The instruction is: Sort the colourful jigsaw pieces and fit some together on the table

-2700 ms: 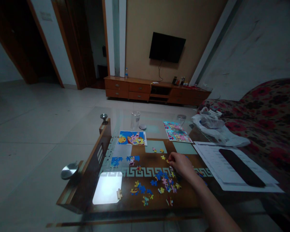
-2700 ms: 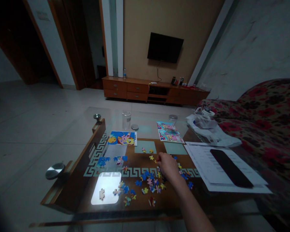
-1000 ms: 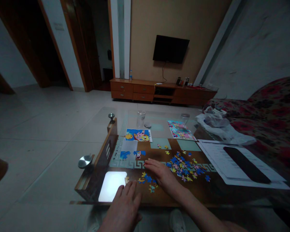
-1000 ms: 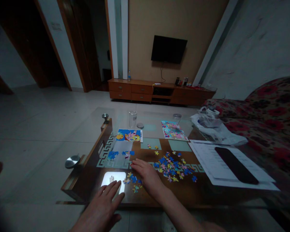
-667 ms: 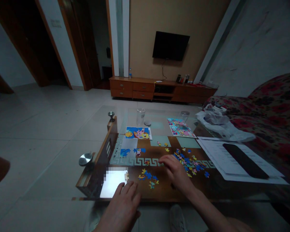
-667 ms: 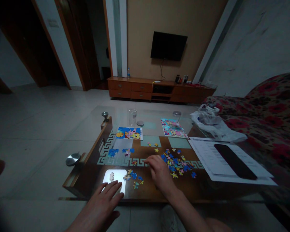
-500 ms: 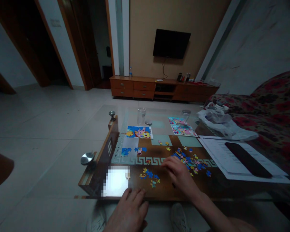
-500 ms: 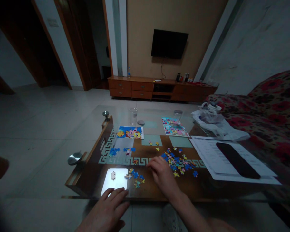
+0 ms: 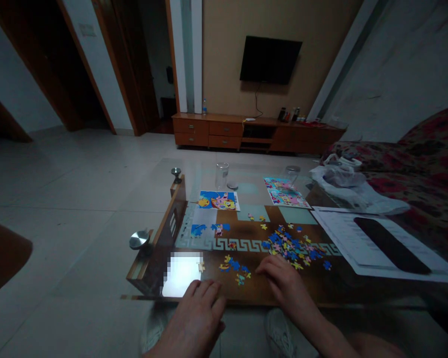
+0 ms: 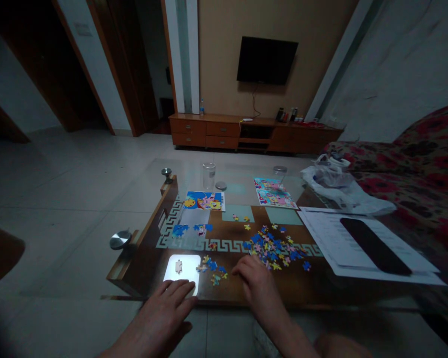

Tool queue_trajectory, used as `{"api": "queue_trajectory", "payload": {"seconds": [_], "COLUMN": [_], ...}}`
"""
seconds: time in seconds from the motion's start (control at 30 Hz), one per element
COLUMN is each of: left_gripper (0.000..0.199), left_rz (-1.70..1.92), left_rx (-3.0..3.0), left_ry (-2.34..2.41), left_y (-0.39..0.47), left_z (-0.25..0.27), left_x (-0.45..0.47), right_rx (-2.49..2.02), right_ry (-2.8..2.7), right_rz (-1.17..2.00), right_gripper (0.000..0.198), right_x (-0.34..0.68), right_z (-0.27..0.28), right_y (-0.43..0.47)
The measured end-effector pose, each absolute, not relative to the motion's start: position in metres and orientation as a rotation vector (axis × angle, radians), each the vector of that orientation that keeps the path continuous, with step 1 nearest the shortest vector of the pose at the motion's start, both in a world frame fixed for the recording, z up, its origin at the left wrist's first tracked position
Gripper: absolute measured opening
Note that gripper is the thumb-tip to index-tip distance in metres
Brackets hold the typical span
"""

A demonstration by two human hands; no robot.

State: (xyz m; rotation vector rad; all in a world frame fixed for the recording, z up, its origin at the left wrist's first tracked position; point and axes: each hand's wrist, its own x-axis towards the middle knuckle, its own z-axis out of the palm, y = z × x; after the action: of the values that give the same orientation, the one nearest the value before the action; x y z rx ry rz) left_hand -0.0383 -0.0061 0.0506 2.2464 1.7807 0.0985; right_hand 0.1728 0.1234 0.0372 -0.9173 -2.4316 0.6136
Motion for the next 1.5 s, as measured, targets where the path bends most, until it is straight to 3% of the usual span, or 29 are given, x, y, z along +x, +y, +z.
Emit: {"api": "queue_trajectory", "payload": {"seconds": [0.97, 1.5], "left_gripper": [0.033, 0.035], "left_rz": [0.217, 0.205], "left_rx": [2.353, 2.409], "left_ry": [1.602, 1.625], "left_y": [-0.005, -0.006], "left_z": [0.031, 0.024], "left_x": [-0.018, -0.017], "right_rx": [-0.935, -1.122], "right_ry": [-2.482, -2.503], "right_rz": [0.614, 0.494], "right_gripper": [0.041, 0.018], "right_x": [0.155, 0.155], "right_z": [0.034, 0.033], "right_y": [0.117, 0.12]}}
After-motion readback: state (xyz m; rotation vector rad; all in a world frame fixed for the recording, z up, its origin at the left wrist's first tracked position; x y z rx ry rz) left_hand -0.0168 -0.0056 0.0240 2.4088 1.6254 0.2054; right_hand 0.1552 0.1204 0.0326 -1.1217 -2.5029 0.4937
